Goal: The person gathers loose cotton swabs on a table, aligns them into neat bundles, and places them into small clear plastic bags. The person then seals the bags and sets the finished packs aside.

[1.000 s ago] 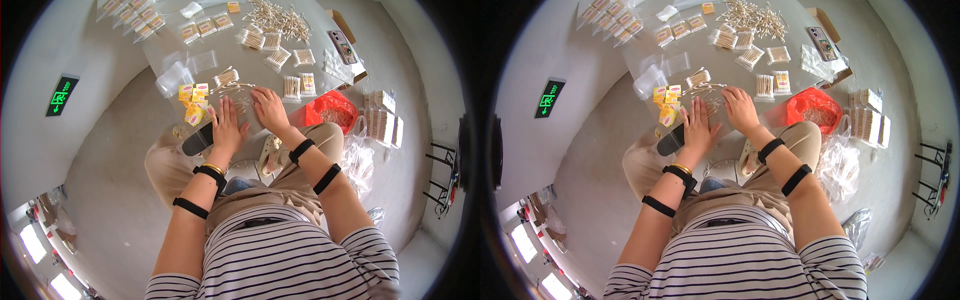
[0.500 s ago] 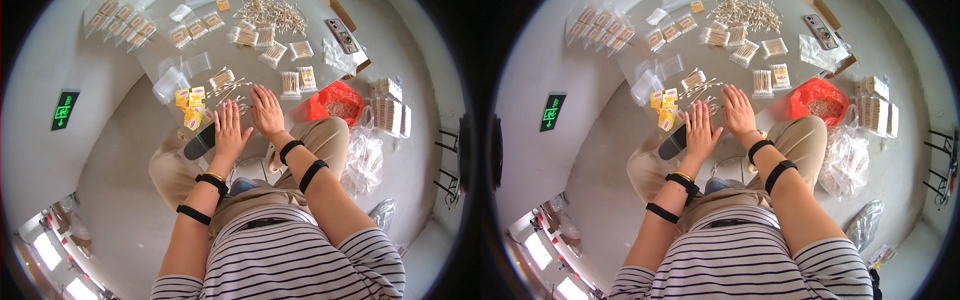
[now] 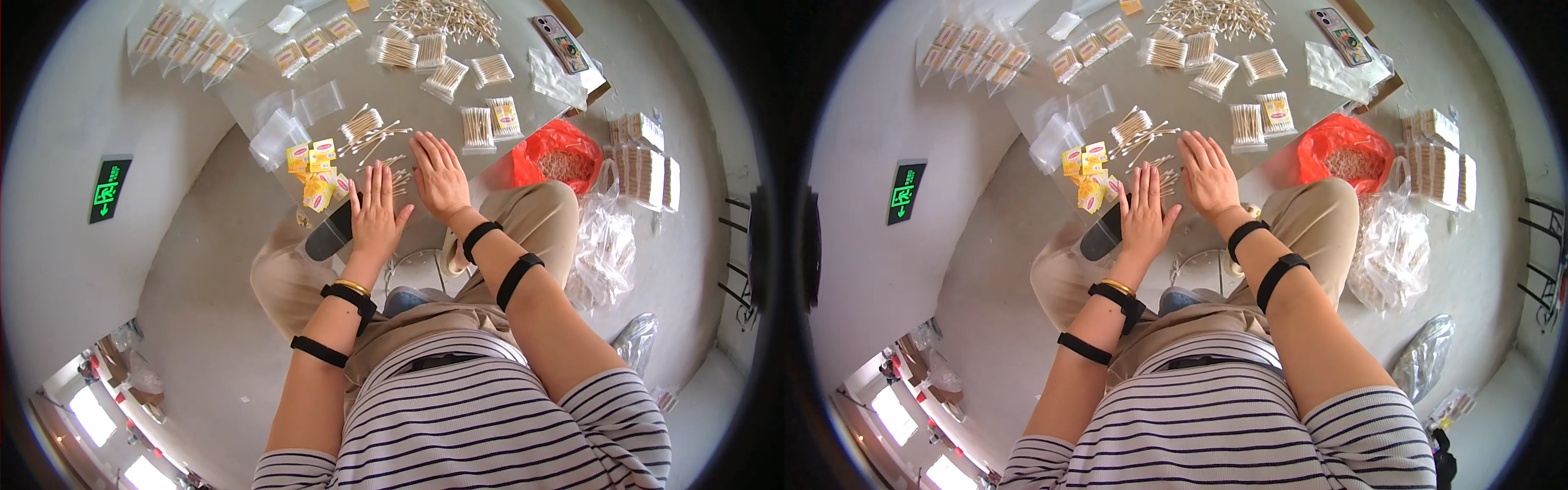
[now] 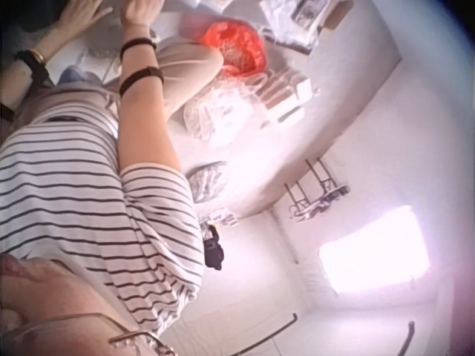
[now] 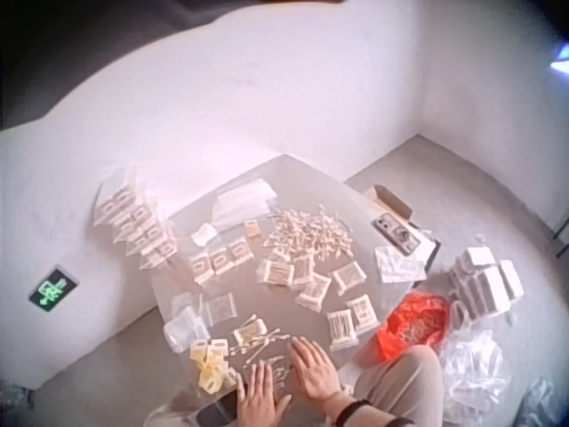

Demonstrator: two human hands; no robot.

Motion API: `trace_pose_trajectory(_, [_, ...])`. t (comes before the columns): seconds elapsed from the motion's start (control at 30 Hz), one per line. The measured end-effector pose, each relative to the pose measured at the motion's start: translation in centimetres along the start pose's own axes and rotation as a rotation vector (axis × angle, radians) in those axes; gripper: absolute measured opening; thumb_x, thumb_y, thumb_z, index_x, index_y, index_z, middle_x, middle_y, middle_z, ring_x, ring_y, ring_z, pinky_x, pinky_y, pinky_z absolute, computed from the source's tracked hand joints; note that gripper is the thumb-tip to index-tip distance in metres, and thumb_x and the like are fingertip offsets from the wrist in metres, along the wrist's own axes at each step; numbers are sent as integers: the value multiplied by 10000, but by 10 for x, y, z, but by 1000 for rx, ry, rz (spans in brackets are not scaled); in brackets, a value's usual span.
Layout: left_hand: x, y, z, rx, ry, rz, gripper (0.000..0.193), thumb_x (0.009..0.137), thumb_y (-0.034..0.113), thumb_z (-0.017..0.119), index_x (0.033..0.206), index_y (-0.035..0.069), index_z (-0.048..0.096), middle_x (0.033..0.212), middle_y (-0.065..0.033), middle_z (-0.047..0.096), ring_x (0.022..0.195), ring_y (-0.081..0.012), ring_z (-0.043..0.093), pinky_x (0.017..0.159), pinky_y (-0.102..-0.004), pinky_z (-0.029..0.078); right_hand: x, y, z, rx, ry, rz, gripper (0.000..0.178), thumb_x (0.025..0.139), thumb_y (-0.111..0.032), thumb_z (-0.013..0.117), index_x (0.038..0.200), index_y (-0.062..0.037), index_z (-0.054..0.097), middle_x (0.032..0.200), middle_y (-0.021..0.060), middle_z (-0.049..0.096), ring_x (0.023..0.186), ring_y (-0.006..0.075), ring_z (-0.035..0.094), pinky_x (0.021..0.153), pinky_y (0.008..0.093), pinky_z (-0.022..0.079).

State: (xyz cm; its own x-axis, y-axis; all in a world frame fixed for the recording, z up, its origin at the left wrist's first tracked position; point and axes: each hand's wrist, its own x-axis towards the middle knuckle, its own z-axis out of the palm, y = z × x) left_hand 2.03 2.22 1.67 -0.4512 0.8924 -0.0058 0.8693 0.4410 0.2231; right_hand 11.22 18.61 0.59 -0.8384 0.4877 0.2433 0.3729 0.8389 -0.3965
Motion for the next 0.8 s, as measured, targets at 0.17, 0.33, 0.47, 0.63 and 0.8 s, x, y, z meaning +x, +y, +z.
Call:
trace_pose_trajectory(0.17, [-15,-2,2,3,-21,31,862,1038,536,504,1657,8,219,1741,-160,204,1621,-306,160,1290,-583,70,0,-1,0,30,18,3,557,974,-141,572,1515,-44,487,1577,101,466,1497,265,395,1276,438,284])
trace_pose_trajectory(0.33, [-12,2,-3,0,-16,9,864,1040,539,500,1650,-8,226,1735,-173,214,1619,-312,167,1288,-590,70,0,-1,0,41,22,5,556,973,-135,571,1515,-45,489,1571,107,472,1491,272,404,1274,443,288])
trace_pose_trajectory(0.47, [10,0,-1,84,35,-50,866,1042,556,481,1643,-19,240,1726,-183,234,1614,-317,179,1290,-591,73,0,0,1,36,17,4,556,972,-139,568,1515,-43,491,1570,108,473,1491,271,404,1275,441,285])
trace_pose_trajectory(0.63, [12,0,3,117,58,-61,884,1036,589,465,1641,-19,251,1722,-182,243,1614,-310,181,1296,-580,82,0,0,1,38,15,8,565,967,-142,571,1517,-42,490,1567,108,477,1494,271,402,1276,441,284])
trace_pose_trajectory(0.8, [8,2,1,79,15,-14,897,1036,592,458,1651,-16,217,1734,-177,211,1619,-310,160,1295,-580,58,0,0,1,34,23,7,575,956,-132,579,1517,-44,491,1560,109,484,1491,273,409,1273,440,291])
